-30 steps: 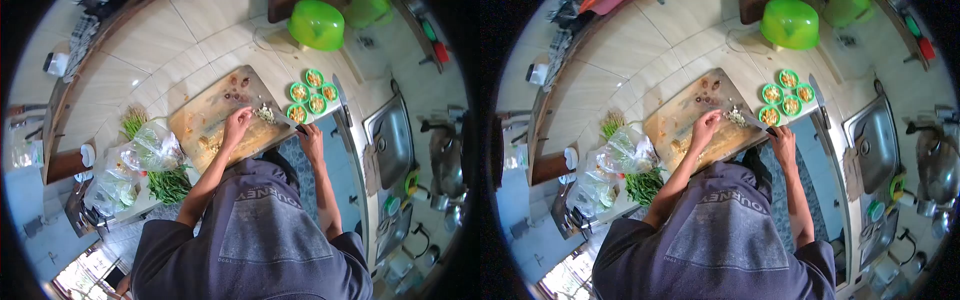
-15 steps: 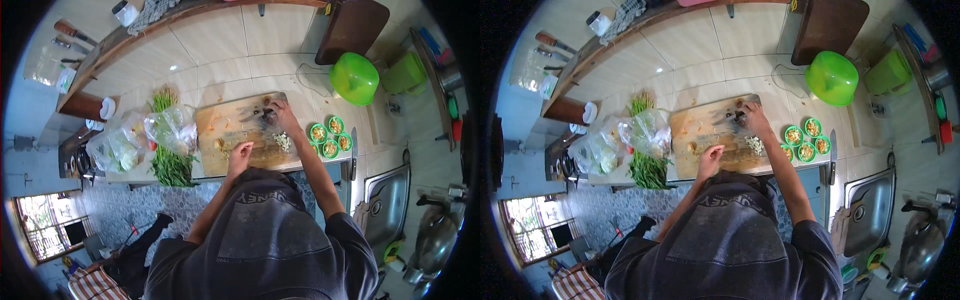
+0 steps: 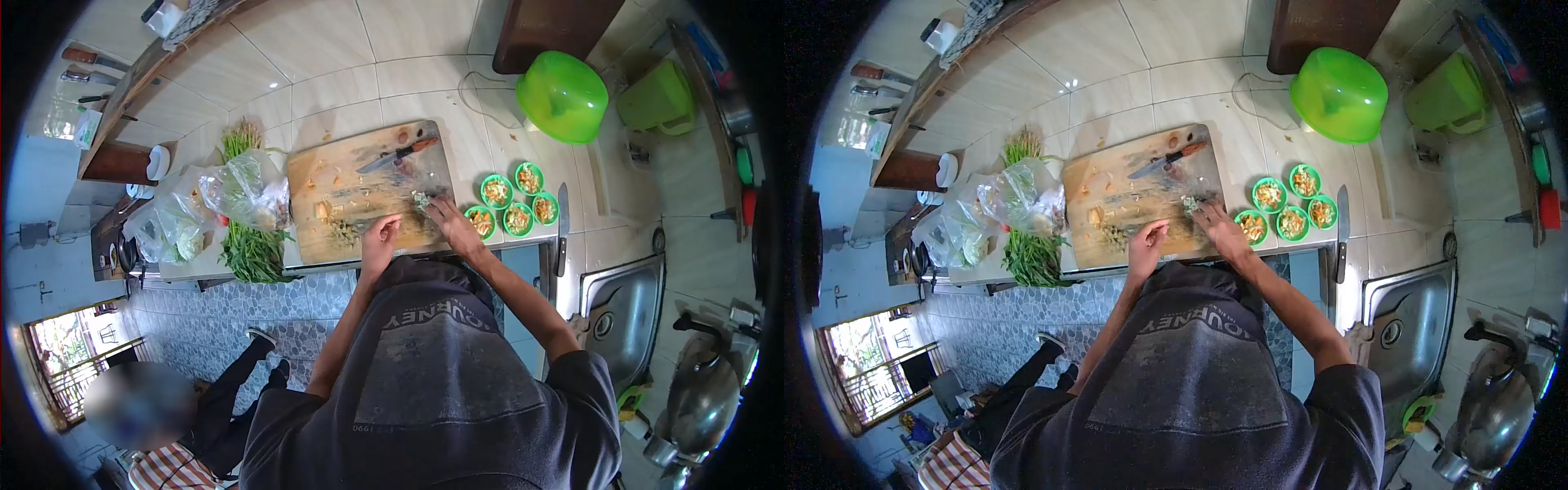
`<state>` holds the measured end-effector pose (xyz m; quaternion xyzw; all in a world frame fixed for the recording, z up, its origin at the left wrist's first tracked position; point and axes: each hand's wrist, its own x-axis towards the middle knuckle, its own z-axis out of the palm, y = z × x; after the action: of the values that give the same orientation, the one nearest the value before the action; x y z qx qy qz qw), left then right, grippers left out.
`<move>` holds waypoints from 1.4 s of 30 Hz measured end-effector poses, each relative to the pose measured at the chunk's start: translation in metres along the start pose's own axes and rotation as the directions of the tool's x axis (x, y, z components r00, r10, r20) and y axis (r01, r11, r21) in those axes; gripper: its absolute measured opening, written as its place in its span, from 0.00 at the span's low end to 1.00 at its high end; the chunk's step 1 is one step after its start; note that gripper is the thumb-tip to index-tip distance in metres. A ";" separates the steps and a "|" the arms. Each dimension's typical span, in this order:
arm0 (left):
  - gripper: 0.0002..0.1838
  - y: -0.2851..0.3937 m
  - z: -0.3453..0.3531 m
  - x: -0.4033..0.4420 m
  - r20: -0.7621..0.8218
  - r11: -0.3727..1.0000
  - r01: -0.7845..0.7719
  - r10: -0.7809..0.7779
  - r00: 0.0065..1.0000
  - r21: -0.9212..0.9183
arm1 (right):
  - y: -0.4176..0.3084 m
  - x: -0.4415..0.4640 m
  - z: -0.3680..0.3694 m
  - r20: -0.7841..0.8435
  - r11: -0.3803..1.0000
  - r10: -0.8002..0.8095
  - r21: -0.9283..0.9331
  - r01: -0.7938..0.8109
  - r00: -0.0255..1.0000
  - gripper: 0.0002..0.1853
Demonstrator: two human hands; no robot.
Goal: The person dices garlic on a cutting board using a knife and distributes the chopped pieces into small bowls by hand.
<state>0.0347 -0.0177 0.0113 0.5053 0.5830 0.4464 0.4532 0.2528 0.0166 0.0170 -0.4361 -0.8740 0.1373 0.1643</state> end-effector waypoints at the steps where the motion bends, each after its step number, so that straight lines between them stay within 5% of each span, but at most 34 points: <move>1: 0.10 0.003 0.003 0.001 0.013 1.000 0.001 -0.001 1.000 -0.006 | -0.001 0.001 -0.003 0.030 1.000 0.004 0.020 -0.005 1.000 0.27; 3: 0.10 0.010 0.006 0.003 0.030 1.000 0.009 -0.010 0.999 0.014 | -0.002 0.010 -0.012 0.083 0.998 0.009 0.058 -0.014 0.997 0.24; 9: 0.12 0.026 0.010 0.022 0.067 0.989 -0.054 0.044 0.997 0.139 | 0.000 0.032 0.002 -0.245 0.923 0.167 0.380 -0.064 0.955 0.13; 14: 0.13 0.053 0.027 0.035 0.139 0.959 -0.093 0.056 0.989 0.269 | -0.006 0.026 -0.023 -0.090 0.653 0.417 0.722 -0.229 0.904 0.10; 19: 0.14 0.114 0.014 0.051 0.322 0.947 -0.138 0.039 0.946 0.289 | 0.005 0.014 -0.017 -0.107 0.554 0.512 0.799 -0.232 0.852 0.08; 23: 0.14 0.272 0.006 0.064 0.780 0.789 -0.502 0.048 0.624 0.353 | 0.003 0.006 -0.021 -0.017 0.425 0.581 0.859 -0.286 0.813 0.08; 28: 0.11 0.443 0.023 0.013 0.908 0.487 -0.795 0.010 0.420 0.362 | -0.001 0.005 -0.011 0.001 0.318 0.579 0.921 -0.227 0.815 0.09; 36: 0.11 0.478 0.047 -0.030 0.981 0.347 -0.935 0.152 0.125 0.065 | 0.003 0.013 -0.006 0.036 0.418 0.556 0.851 -0.317 0.830 0.08; 42: 0.11 0.484 0.047 -0.032 0.976 0.316 -0.948 0.217 0.033 -0.038 | 0.000 0.016 -0.016 0.123 0.394 0.554 0.832 -0.390 0.823 0.08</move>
<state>0.1729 -0.0023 0.4780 0.9785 0.0533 0.0227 0.1981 0.2501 0.0315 0.0342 -0.5451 -0.5229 0.5347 0.3790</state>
